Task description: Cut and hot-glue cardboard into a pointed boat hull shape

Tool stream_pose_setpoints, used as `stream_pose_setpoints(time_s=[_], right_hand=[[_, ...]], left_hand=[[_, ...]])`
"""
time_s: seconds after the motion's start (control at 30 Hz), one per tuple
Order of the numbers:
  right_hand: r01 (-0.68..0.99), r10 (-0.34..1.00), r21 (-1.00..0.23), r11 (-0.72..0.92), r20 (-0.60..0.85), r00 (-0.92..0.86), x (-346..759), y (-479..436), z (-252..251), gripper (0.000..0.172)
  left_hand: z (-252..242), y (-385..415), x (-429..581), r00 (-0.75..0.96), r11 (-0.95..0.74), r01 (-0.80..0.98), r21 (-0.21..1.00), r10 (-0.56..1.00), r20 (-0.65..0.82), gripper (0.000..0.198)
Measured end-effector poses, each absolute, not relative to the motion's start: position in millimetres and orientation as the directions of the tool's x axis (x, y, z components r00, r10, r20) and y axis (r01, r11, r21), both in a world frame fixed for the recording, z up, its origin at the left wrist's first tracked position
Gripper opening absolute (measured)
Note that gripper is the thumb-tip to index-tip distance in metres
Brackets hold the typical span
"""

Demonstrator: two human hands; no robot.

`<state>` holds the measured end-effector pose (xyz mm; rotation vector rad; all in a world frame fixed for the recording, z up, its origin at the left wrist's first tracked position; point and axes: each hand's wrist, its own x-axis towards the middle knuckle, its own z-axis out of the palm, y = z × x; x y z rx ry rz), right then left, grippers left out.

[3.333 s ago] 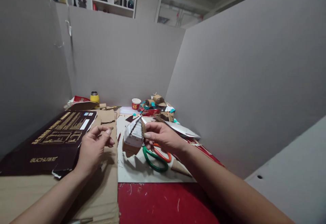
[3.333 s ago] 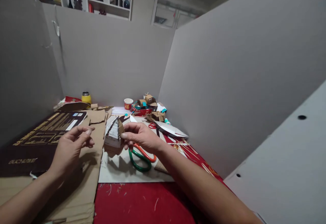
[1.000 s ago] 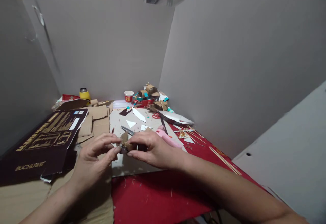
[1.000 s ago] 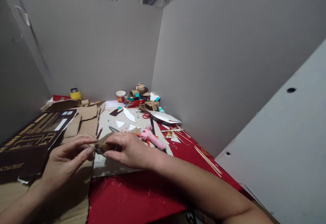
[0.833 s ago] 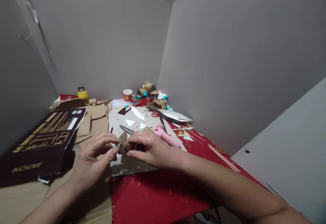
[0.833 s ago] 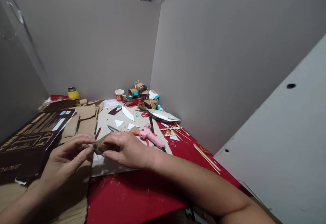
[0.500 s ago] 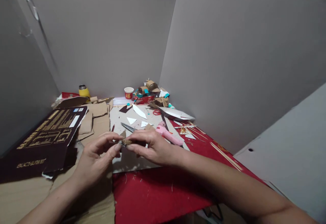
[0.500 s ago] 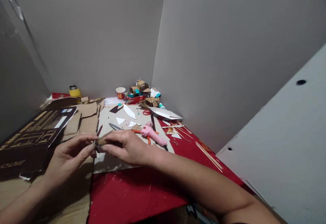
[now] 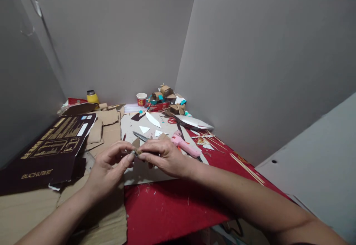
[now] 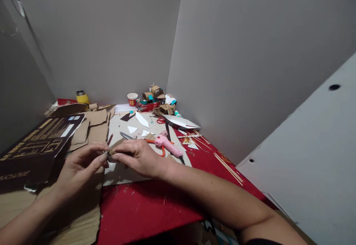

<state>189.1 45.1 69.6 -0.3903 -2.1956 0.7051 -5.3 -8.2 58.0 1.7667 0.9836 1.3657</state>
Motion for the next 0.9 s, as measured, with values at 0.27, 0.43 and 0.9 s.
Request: stream_pose_setpoints(time_s=[0.27,0.43,0.9], right_hand=[[0.085,0.267,-0.296,0.951,0.654,-0.708,197.6,36.1,73.5,0.020],[0.062,0.074,-0.040,0.997,0.531,-0.844,201.2,24.4,62.3,0.021],[0.052,0.358,-0.430,0.901,0.673,-0.647,214.3,24.6,52.8,0.030]], left_hand=[[69.6,6.9,-21.1,-0.081,-0.325,-0.137,0.936,0.945,0.317,0.028],[48.2,29.4,-23.9,0.024,0.056,-0.267,0.962,0.998,-0.052,0.043],[39.6,10.2,-4.8,0.094,-0.143,0.070,0.987,0.986,0.136,0.045]])
